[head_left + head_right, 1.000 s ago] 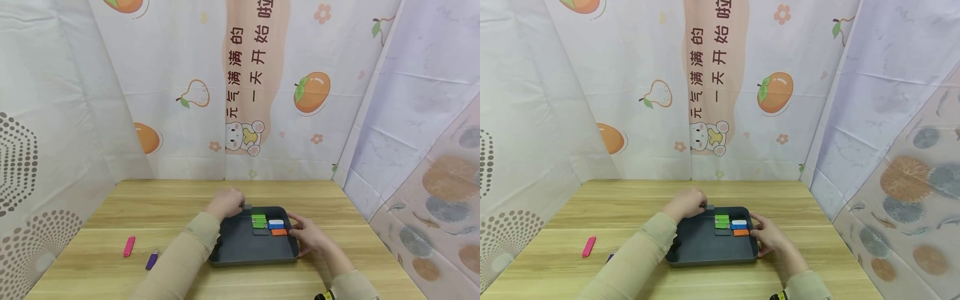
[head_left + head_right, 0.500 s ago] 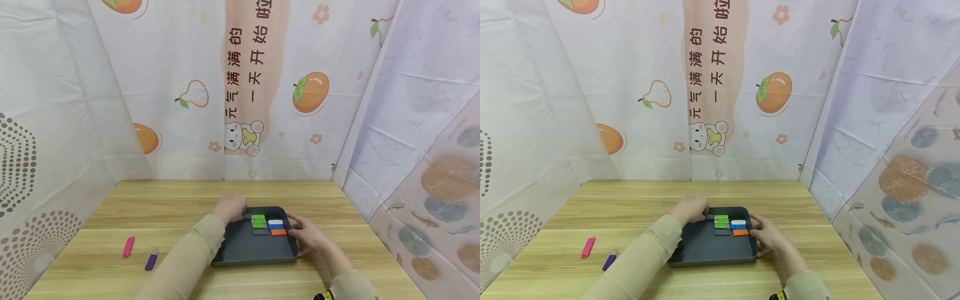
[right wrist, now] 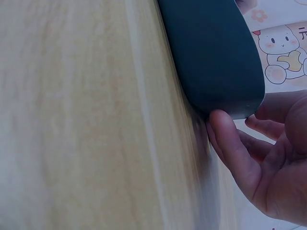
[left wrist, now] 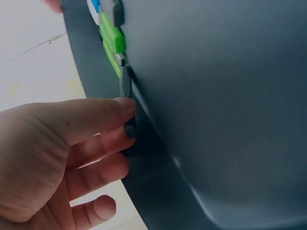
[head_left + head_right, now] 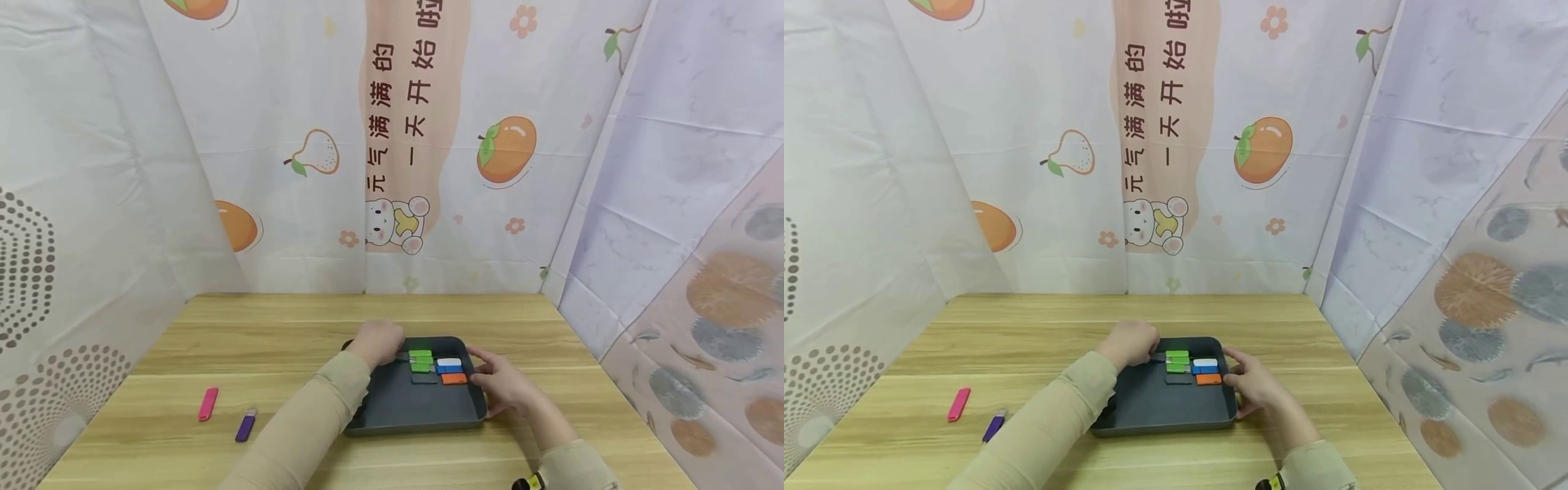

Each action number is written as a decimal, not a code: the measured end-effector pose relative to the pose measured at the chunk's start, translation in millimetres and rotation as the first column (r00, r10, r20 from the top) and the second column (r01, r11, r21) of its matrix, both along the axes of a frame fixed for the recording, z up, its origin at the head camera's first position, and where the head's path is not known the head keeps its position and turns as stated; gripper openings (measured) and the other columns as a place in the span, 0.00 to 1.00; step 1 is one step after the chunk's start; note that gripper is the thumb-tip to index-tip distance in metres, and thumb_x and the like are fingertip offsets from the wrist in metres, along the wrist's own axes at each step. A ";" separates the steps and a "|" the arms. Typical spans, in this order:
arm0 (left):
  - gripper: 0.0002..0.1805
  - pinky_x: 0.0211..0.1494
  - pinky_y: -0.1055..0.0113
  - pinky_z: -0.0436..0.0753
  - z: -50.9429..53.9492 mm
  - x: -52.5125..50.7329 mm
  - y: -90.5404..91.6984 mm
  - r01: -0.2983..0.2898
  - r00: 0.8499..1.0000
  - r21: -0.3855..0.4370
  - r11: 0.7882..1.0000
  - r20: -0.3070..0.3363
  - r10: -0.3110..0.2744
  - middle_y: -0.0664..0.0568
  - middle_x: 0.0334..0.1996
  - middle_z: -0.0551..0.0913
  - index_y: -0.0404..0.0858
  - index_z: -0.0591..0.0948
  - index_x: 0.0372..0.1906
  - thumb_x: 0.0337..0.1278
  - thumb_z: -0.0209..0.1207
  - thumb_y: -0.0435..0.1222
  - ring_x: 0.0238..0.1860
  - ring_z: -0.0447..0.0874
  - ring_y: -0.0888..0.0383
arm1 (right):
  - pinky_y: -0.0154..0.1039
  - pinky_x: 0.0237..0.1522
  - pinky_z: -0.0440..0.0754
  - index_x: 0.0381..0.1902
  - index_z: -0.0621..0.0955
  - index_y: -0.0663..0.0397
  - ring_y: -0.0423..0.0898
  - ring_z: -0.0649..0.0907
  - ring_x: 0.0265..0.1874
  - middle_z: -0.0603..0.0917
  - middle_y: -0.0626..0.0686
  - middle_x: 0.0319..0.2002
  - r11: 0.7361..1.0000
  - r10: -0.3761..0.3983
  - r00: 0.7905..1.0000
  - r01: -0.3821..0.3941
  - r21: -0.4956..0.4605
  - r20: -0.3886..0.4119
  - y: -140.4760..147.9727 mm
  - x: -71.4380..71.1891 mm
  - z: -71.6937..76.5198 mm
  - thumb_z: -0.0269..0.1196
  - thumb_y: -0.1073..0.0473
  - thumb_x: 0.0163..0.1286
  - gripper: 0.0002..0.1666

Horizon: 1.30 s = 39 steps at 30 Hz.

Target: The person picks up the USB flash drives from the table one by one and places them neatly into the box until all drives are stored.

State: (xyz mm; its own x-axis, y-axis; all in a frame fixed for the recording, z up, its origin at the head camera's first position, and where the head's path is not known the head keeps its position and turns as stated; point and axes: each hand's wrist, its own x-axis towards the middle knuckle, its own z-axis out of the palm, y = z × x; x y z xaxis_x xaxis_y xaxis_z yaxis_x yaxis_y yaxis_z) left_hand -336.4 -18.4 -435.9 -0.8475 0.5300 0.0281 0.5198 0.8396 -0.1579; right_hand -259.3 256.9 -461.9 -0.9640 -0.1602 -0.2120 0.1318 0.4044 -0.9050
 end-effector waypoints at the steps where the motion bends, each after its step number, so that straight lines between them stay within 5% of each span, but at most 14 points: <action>1: 0.13 0.30 0.63 0.79 0.8 0.5 0.8 -0.004 1.000 -0.013 1.000 -0.004 0.004 0.59 0.20 0.78 0.48 0.81 0.21 0.61 0.66 0.33 0.23 0.73 0.61 | 0.57 0.23 0.85 0.78 0.66 0.47 0.59 0.83 0.47 0.80 0.66 0.57 1.000 0.001 1.000 -0.001 0.001 -0.001 0.0 -0.1 0.1 0.59 0.68 0.74 0.37; 10: 0.09 0.33 0.61 0.84 -1.2 5.6 6.9 0.017 0.994 -0.148 0.989 -0.104 -0.033 0.57 0.26 0.84 0.50 0.87 0.29 0.66 0.63 0.34 0.29 0.81 0.62 | 0.57 0.23 0.85 0.78 0.65 0.47 0.58 0.83 0.46 0.80 0.65 0.57 1.000 0.005 1.000 -0.005 -0.003 -0.002 0.7 -0.1 0.4 0.59 0.68 0.74 0.37; 26: 0.11 0.29 0.61 0.83 -12.6 0.4 8.3 0.043 0.984 -0.177 0.983 -0.162 -0.072 0.58 0.23 0.83 0.50 0.87 0.27 0.66 0.64 0.35 0.23 0.79 0.63 | 0.57 0.23 0.85 0.78 0.65 0.47 0.59 0.82 0.47 0.79 0.66 0.58 1.000 0.005 1.000 -0.005 0.000 0.001 0.6 0.6 0.3 0.59 0.69 0.74 0.37; 39: 0.09 0.26 0.63 0.81 2.6 5.3 5.1 0.082 0.980 -0.130 0.988 -0.171 -0.103 0.58 0.22 0.81 0.50 0.87 0.28 0.63 0.64 0.34 0.22 0.73 0.63 | 0.57 0.22 0.84 0.78 0.65 0.48 0.59 0.82 0.48 0.79 0.66 0.57 1.000 -0.008 1.000 0.008 0.023 -0.010 -0.8 0.0 -0.7 0.59 0.69 0.73 0.37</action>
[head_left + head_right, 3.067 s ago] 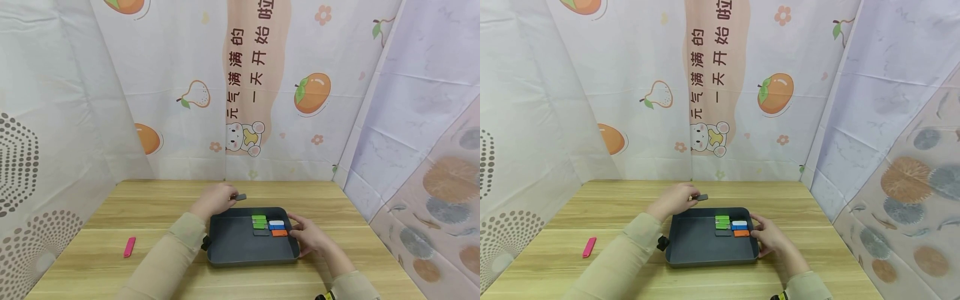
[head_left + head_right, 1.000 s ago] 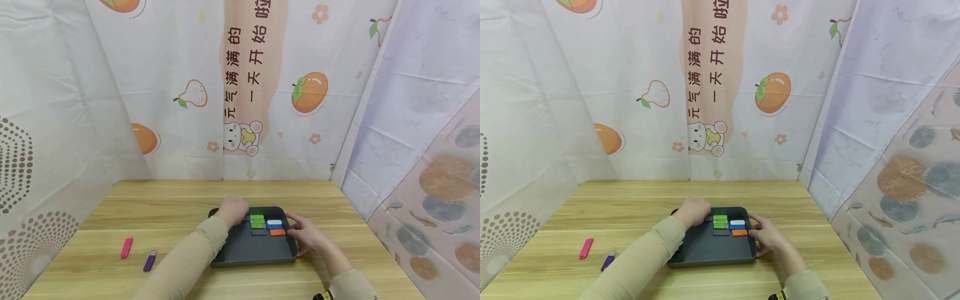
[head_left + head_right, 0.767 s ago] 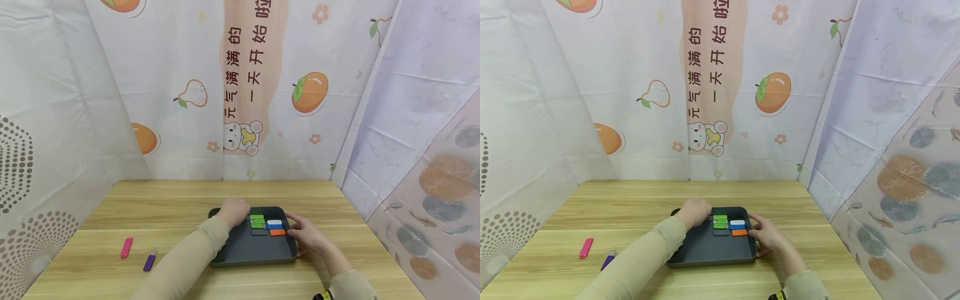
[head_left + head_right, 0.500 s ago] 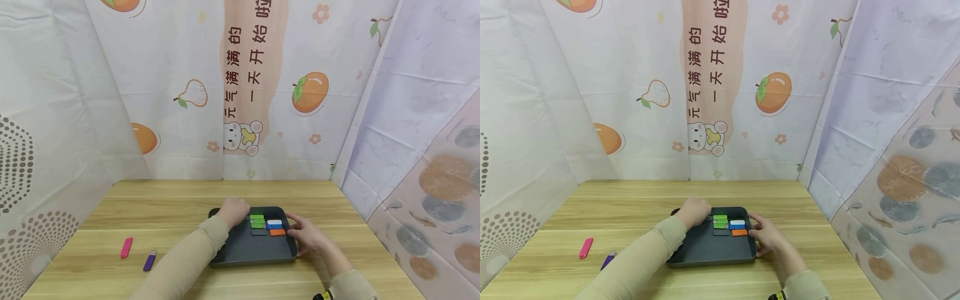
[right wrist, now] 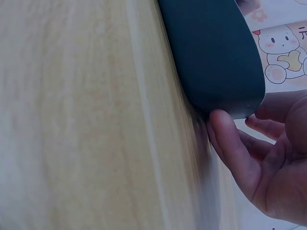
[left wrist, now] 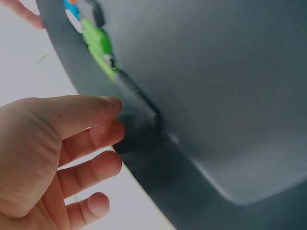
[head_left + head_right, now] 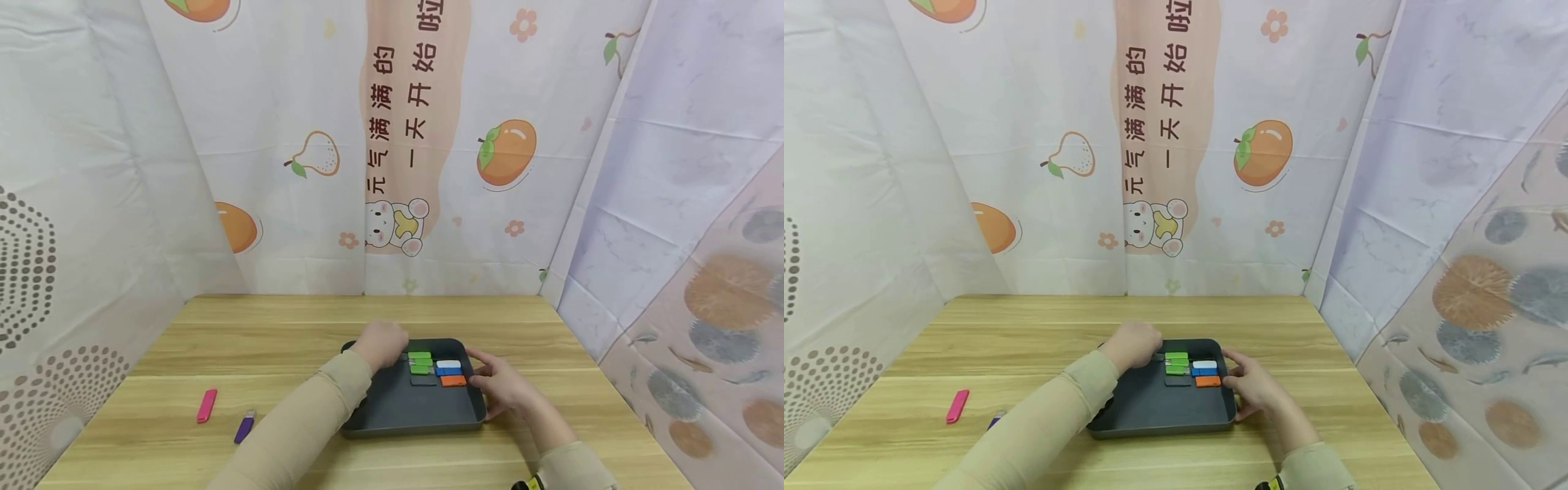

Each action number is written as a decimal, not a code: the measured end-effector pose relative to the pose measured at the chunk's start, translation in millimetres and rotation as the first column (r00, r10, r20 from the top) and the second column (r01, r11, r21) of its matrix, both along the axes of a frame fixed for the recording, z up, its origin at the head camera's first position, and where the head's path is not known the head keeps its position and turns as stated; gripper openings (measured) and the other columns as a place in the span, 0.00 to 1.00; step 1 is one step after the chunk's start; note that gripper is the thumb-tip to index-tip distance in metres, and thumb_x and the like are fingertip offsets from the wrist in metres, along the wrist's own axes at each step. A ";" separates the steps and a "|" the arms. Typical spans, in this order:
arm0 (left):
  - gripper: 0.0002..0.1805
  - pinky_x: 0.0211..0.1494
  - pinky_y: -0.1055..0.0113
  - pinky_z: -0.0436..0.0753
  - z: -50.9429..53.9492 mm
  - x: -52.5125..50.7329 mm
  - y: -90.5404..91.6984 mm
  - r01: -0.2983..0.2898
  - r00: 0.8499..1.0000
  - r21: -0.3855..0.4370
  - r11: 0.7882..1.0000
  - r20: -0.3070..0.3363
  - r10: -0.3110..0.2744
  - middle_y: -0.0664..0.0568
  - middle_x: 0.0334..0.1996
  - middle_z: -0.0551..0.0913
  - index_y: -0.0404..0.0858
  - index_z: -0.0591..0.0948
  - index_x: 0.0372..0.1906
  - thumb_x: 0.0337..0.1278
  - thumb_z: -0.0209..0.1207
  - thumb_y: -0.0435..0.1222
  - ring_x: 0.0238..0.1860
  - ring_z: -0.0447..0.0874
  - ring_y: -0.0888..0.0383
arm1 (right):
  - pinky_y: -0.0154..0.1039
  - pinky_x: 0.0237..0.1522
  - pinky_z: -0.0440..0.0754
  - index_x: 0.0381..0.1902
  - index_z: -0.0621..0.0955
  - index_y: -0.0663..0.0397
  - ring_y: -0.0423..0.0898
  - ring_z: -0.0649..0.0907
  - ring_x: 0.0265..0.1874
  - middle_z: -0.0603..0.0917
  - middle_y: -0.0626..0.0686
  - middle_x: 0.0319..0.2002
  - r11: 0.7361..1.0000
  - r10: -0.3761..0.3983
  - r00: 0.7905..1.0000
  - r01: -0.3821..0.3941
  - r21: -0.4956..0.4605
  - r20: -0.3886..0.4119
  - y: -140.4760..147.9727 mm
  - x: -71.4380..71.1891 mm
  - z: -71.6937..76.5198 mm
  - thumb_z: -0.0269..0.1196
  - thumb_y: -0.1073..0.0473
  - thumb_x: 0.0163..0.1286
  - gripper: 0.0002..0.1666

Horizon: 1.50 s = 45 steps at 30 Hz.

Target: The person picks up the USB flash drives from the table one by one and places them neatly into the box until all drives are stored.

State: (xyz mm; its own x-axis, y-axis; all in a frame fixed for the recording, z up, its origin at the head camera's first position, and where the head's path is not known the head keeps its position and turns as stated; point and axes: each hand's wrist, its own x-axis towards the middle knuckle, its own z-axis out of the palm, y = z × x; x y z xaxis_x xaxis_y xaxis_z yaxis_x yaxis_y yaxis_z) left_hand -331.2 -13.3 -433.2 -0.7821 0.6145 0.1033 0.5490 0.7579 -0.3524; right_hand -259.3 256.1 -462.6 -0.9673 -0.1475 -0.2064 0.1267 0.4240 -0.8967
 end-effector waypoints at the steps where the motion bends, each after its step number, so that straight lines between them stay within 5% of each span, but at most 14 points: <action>1: 0.09 0.26 0.63 0.81 2.7 0.3 -0.1 0.001 1.000 0.005 1.000 0.008 -0.001 0.58 0.22 0.81 0.50 0.87 0.28 0.62 0.64 0.34 0.22 0.73 0.63 | 0.57 0.22 0.84 0.78 0.65 0.48 0.59 0.82 0.48 0.79 0.66 0.57 1.000 -0.001 1.000 0.001 0.000 0.001 0.1 -0.1 -0.2 0.59 0.69 0.73 0.37; 15: 0.07 0.26 0.62 0.77 44.8 7.6 -14.4 0.019 0.997 0.113 0.993 0.077 -0.027 0.61 0.21 0.79 0.50 0.85 0.25 0.56 0.69 0.39 0.22 0.74 0.63 | 0.56 0.22 0.85 0.78 0.66 0.47 0.59 0.83 0.47 0.80 0.64 0.55 1.000 0.003 1.000 -0.003 0.005 0.000 0.6 -0.1 0.2 0.60 0.69 0.73 0.37; 20: 0.06 0.46 0.53 0.81 55.5 14.8 -27.3 0.019 0.999 0.121 0.992 0.029 -0.022 0.62 0.28 0.83 0.51 0.87 0.31 0.57 0.70 0.46 0.31 0.83 0.60 | 0.56 0.23 0.85 0.78 0.66 0.47 0.59 0.82 0.47 0.80 0.64 0.56 1.000 0.007 1.000 -0.007 0.005 0.000 0.6 0.2 0.2 0.60 0.69 0.73 0.37; 25: 0.11 0.64 0.41 0.72 61.5 21.2 -39.7 -0.002 1.000 0.146 0.989 0.026 -0.002 0.60 0.38 0.86 0.50 0.88 0.41 0.58 0.70 0.50 0.43 0.85 0.55 | 0.57 0.23 0.85 0.78 0.66 0.47 0.58 0.83 0.45 0.80 0.64 0.55 1.000 0.001 1.000 -0.001 0.005 0.004 0.4 0.0 0.4 0.59 0.69 0.73 0.37; 33: 0.16 0.55 0.47 0.76 65.0 29.7 -58.3 -0.023 0.999 0.175 0.984 0.038 0.017 0.58 0.41 0.86 0.49 0.88 0.44 0.55 0.71 0.52 0.44 0.84 0.56 | 0.57 0.23 0.85 0.77 0.67 0.46 0.58 0.83 0.43 0.80 0.65 0.55 1.000 -0.016 1.000 0.016 0.010 0.005 -1.1 0.1 0.5 0.59 0.69 0.73 0.37; 45: 0.24 0.59 0.41 0.74 68.4 34.3 -81.7 -0.080 0.994 0.222 0.972 0.089 0.062 0.52 0.54 0.85 0.46 0.86 0.54 0.57 0.71 0.52 0.55 0.83 0.50 | 0.57 0.23 0.85 0.78 0.64 0.49 0.58 0.83 0.42 0.78 0.67 0.57 1.000 0.017 1.000 -0.017 -0.009 0.003 -0.4 0.7 2.3 0.59 0.68 0.74 0.37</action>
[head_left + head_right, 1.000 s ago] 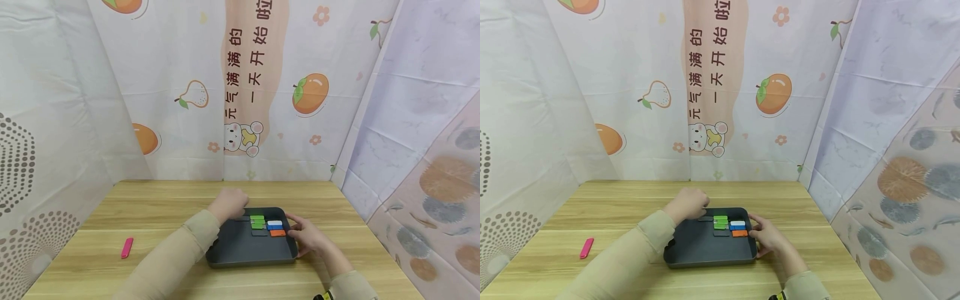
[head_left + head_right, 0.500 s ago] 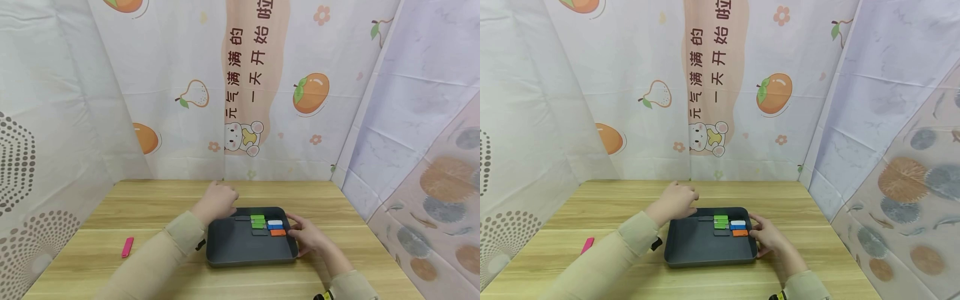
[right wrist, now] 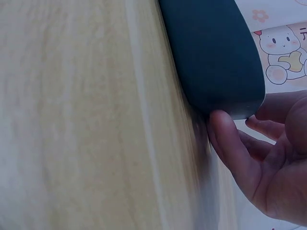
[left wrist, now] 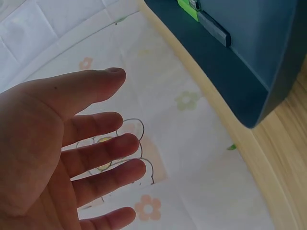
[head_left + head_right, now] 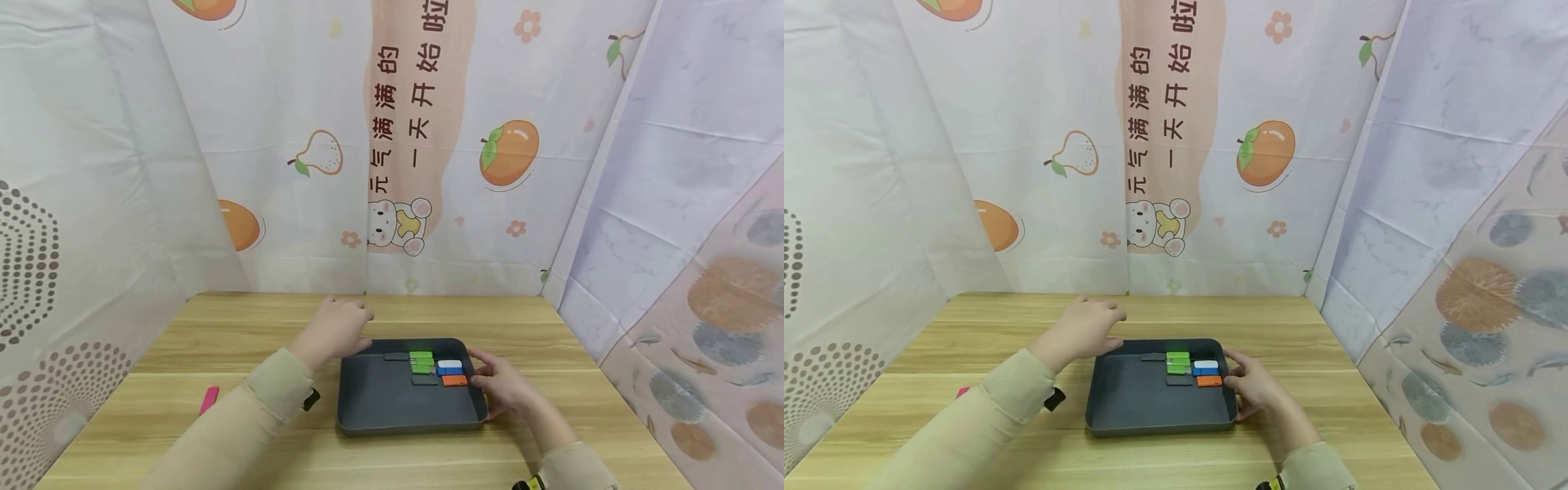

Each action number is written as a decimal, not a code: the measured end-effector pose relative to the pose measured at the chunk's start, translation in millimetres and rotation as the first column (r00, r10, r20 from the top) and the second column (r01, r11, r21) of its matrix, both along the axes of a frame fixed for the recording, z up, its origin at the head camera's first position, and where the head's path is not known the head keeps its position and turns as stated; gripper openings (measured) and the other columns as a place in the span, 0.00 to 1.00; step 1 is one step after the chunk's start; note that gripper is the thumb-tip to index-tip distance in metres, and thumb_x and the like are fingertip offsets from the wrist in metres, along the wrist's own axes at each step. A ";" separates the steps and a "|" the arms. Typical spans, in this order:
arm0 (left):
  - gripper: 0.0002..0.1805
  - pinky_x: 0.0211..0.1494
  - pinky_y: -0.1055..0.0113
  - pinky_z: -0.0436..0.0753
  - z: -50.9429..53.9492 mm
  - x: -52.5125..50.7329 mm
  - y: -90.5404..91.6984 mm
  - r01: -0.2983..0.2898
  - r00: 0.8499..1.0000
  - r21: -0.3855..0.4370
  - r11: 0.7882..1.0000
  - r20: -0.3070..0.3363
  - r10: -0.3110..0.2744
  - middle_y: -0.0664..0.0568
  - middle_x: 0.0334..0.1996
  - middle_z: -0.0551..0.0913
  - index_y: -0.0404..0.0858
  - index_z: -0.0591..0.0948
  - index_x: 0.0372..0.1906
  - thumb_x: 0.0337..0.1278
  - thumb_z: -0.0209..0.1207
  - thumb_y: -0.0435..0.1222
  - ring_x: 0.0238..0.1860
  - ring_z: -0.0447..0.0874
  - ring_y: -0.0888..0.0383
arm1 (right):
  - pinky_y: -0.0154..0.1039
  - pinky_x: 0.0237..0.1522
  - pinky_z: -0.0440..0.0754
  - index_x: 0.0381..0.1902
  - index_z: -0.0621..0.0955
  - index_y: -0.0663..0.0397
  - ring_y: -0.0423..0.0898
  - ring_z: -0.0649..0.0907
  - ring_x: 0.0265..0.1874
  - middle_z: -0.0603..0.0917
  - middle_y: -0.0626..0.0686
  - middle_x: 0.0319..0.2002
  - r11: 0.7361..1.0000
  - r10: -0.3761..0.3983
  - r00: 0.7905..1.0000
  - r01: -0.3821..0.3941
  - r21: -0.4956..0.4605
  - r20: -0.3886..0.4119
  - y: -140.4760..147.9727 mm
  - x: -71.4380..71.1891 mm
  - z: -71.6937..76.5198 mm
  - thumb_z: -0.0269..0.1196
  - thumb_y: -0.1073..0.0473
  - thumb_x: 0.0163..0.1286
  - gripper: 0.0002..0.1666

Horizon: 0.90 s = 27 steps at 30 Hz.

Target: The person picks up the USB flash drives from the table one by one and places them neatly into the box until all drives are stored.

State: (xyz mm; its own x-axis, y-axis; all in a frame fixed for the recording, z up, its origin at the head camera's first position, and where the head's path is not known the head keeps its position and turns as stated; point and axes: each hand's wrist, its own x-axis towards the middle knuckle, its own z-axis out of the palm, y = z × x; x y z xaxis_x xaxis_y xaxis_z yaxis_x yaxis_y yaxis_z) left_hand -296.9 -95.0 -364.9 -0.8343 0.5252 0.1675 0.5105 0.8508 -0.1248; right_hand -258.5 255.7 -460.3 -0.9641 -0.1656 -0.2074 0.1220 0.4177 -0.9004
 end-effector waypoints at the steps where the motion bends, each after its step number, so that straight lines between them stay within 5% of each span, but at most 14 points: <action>1: 0.24 0.59 0.41 0.74 0.3 0.3 -2.3 -0.001 1.000 0.006 1.000 0.003 0.001 0.51 0.55 0.84 0.45 0.86 0.55 0.56 0.71 0.52 0.56 0.83 0.50 | 0.57 0.23 0.85 0.78 0.64 0.49 0.58 0.83 0.41 0.78 0.68 0.57 1.000 0.003 1.000 -0.003 -0.003 0.001 0.0 0.2 0.2 0.59 0.68 0.74 0.37; 16: 0.28 0.59 0.36 0.74 -1.0 6.8 -41.6 -0.034 0.999 0.044 0.998 0.011 0.034 0.47 0.56 0.83 0.43 0.85 0.57 0.54 0.72 0.53 0.57 0.82 0.47 | 0.58 0.23 0.84 0.78 0.65 0.48 0.59 0.83 0.45 0.78 0.67 0.59 1.000 -0.019 1.000 0.019 -0.011 0.006 0.4 -0.4 -2.4 0.59 0.69 0.74 0.37; 27: 0.31 0.60 0.31 0.70 -2.5 8.6 -77.0 -0.118 0.989 0.083 0.990 0.098 0.109 0.42 0.61 0.79 0.41 0.82 0.61 0.54 0.72 0.51 0.61 0.78 0.40 | 0.57 0.23 0.85 0.78 0.65 0.48 0.60 0.82 0.47 0.77 0.68 0.60 1.000 -0.014 1.000 0.014 -0.010 0.008 0.3 -0.8 0.1 0.59 0.69 0.74 0.37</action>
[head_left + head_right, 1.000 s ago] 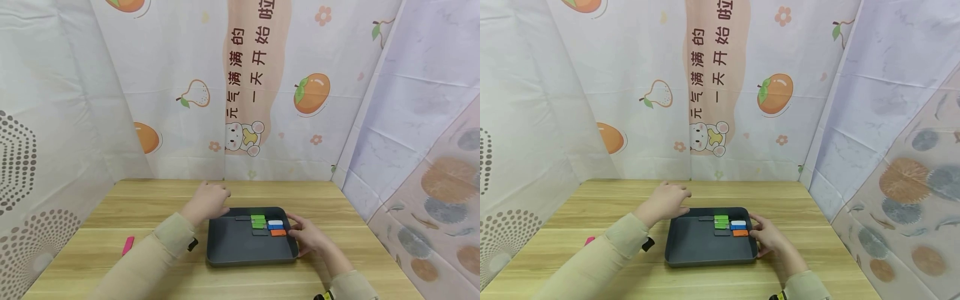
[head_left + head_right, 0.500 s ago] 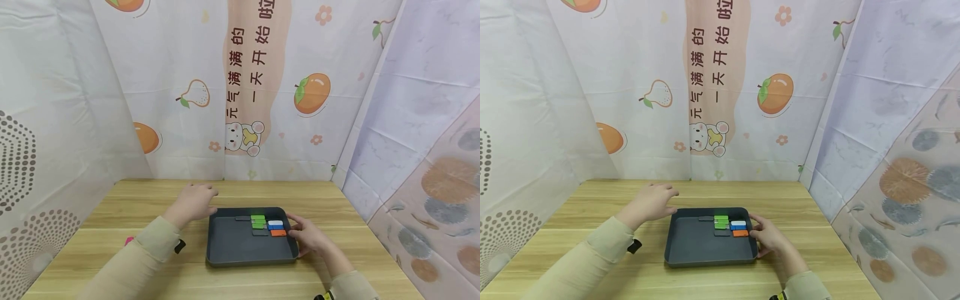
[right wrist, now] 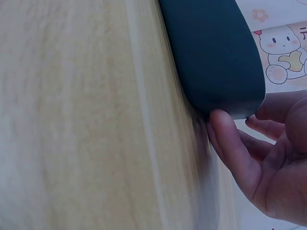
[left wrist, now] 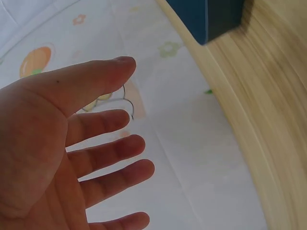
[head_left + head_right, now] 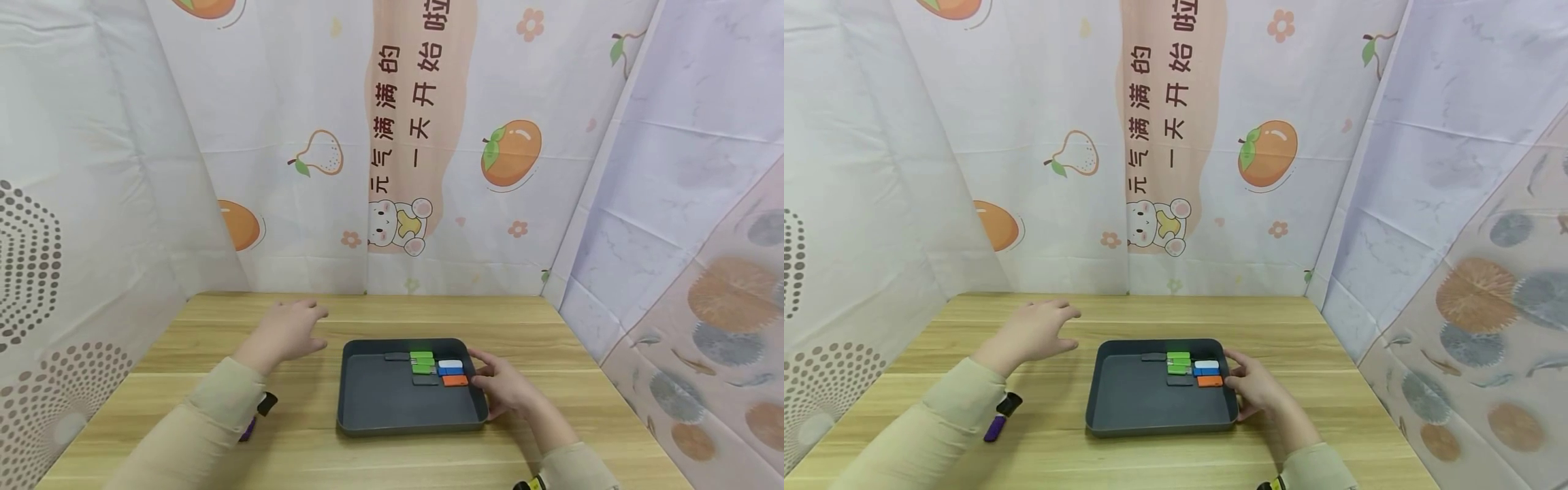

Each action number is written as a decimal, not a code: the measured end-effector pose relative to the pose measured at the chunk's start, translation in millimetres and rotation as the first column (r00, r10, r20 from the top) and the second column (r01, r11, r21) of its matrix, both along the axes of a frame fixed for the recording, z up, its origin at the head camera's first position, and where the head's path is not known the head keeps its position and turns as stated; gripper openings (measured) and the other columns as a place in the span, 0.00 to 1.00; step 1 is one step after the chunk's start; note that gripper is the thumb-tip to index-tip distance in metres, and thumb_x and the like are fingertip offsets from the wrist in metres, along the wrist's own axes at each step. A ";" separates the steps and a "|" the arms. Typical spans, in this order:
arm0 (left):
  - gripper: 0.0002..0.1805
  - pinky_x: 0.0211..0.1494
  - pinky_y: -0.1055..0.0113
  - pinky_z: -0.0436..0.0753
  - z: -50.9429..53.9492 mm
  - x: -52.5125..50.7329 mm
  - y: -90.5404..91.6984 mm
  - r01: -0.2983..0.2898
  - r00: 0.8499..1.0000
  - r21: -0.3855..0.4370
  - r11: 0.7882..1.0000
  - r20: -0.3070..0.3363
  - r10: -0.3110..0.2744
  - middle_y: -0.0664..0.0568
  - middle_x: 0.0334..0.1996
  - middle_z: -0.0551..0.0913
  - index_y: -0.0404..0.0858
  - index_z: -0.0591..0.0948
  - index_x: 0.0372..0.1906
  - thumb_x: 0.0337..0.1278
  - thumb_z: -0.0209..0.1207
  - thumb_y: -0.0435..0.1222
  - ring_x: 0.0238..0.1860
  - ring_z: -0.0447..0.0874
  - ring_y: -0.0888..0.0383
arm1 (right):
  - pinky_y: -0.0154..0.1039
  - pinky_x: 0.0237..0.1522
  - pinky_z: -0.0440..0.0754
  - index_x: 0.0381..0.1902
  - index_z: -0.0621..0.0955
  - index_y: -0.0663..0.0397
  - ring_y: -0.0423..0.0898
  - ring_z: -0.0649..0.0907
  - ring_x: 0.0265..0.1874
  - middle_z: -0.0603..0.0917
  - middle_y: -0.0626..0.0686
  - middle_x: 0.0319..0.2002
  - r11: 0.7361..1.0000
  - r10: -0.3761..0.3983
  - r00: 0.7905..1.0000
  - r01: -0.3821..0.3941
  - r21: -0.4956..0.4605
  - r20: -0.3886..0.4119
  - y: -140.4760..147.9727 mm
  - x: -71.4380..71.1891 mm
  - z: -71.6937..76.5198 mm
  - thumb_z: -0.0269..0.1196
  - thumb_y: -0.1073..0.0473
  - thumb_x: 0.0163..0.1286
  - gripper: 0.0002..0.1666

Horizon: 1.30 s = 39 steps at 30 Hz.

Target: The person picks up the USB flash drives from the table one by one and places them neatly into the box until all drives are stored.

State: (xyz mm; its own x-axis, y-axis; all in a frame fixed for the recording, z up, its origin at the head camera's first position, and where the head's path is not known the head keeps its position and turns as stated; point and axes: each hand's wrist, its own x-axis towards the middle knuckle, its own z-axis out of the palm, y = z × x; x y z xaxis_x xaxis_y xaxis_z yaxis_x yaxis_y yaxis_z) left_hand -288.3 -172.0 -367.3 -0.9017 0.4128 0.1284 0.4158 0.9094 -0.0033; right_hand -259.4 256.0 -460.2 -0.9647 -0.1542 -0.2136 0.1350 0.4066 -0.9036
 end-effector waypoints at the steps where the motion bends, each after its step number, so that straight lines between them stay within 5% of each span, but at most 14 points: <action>1: 0.31 0.59 0.31 0.70 -0.4 0.8 -3.1 -0.006 1.000 0.008 1.000 0.002 0.006 0.42 0.61 0.79 0.41 0.82 0.60 0.54 0.72 0.51 0.60 0.79 0.40 | 0.57 0.23 0.85 0.78 0.65 0.48 0.60 0.82 0.48 0.77 0.68 0.59 1.000 0.000 1.000 0.000 0.001 -0.001 0.2 0.0 -0.1 0.59 0.69 0.74 0.37; 13: 0.33 0.52 0.42 0.80 -16.7 5.1 -45.3 -0.042 0.998 0.036 0.998 0.039 0.041 0.41 0.56 0.81 0.37 0.82 0.58 0.49 0.75 0.50 0.54 0.81 0.39 | 0.57 0.23 0.85 0.77 0.67 0.46 0.59 0.82 0.47 0.79 0.64 0.56 1.000 -0.022 1.000 0.022 0.020 0.002 2.3 -0.1 -1.1 0.59 0.70 0.73 0.37; 22: 0.38 0.53 0.37 0.78 -23.9 10.9 -72.3 -0.113 0.988 0.077 0.991 0.113 0.104 0.34 0.60 0.77 0.34 0.80 0.61 0.48 0.74 0.52 0.57 0.78 0.33 | 0.57 0.23 0.85 0.77 0.67 0.46 0.60 0.82 0.48 0.79 0.66 0.58 0.999 -0.029 1.000 0.029 0.025 0.001 -0.3 1.1 1.6 0.59 0.70 0.73 0.37; 39: 0.52 0.57 0.30 0.70 -33.6 26.3 -109.1 -0.251 0.933 0.073 0.965 0.284 0.222 0.25 0.62 0.73 0.26 0.73 0.66 0.40 0.77 0.56 0.61 0.71 0.25 | 0.57 0.23 0.85 0.77 0.67 0.47 0.60 0.82 0.48 0.78 0.66 0.58 0.999 -0.028 1.000 0.028 0.031 -0.002 -1.6 0.8 1.3 0.60 0.70 0.73 0.37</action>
State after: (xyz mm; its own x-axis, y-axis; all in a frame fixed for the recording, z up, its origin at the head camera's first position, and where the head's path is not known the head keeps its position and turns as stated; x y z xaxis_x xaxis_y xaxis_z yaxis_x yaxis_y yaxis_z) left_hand -262.0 -281.2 -400.9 -0.9781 0.1806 -0.1031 0.1601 0.9704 0.1810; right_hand -258.6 254.4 -458.9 -0.9688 -0.1210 -0.2163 0.1452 0.4301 -0.8910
